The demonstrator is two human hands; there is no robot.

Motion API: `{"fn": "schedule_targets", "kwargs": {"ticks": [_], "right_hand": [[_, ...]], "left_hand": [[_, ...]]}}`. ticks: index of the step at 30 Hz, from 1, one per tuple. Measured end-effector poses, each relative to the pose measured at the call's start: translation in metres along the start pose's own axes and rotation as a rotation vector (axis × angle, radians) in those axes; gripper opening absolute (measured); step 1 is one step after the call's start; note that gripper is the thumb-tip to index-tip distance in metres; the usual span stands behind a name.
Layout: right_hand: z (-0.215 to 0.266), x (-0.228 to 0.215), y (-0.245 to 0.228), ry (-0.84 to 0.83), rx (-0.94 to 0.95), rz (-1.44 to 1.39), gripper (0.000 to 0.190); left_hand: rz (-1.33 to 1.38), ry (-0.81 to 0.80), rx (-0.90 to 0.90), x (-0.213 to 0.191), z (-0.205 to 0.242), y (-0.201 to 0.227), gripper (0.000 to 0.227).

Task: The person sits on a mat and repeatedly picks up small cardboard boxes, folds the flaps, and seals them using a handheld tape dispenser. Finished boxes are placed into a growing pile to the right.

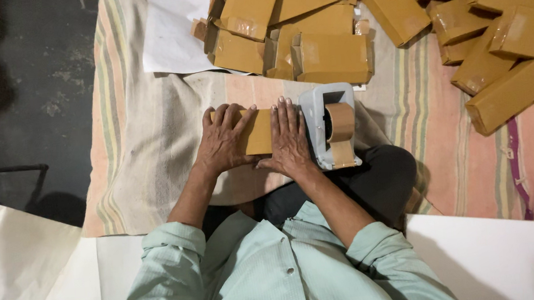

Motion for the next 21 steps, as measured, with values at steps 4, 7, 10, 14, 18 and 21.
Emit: {"fn": "schedule_targets", "kwargs": {"ticks": [4,7,10,14,18,21], "right_hand": [[-0.001,0.003,0.001,0.003,-0.017,0.001,0.150],[0.005,0.005,0.004,0.022,-0.039,-0.040,0.150],[0.010,0.003,0.008,0.074,-0.090,-0.152,0.149],[0.024,-0.002,0.009,0.340,-0.122,-0.521,0.135],[0.023,-0.017,0.010,0.084,0.292,-1.037,0.098],[0.033,-0.040,0.014,-0.141,0.132,-1.575,0.055]], "left_hand": [[-0.014,-0.022,-0.025,0.001,0.002,-0.001,0.129],[0.010,-0.018,-0.010,0.002,0.008,0.001,0.126],[0.003,0.037,0.036,-0.006,0.016,0.002,0.124],[-0.014,0.071,0.012,-0.023,0.034,-0.001,0.126],[-0.018,0.301,0.040,-0.051,0.049,-0.001,0.123],[0.000,0.310,0.093,-0.062,0.051,0.005,0.122]]}}
Point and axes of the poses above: each hand's wrist, its own z-axis away from the middle knuckle, its own x-axis out of the palm, y = z × x, the point moved 1 cm from there along -z, towards the middle knuckle, and after that the axes turned 10 degrees about z, right-handed, at the moved point
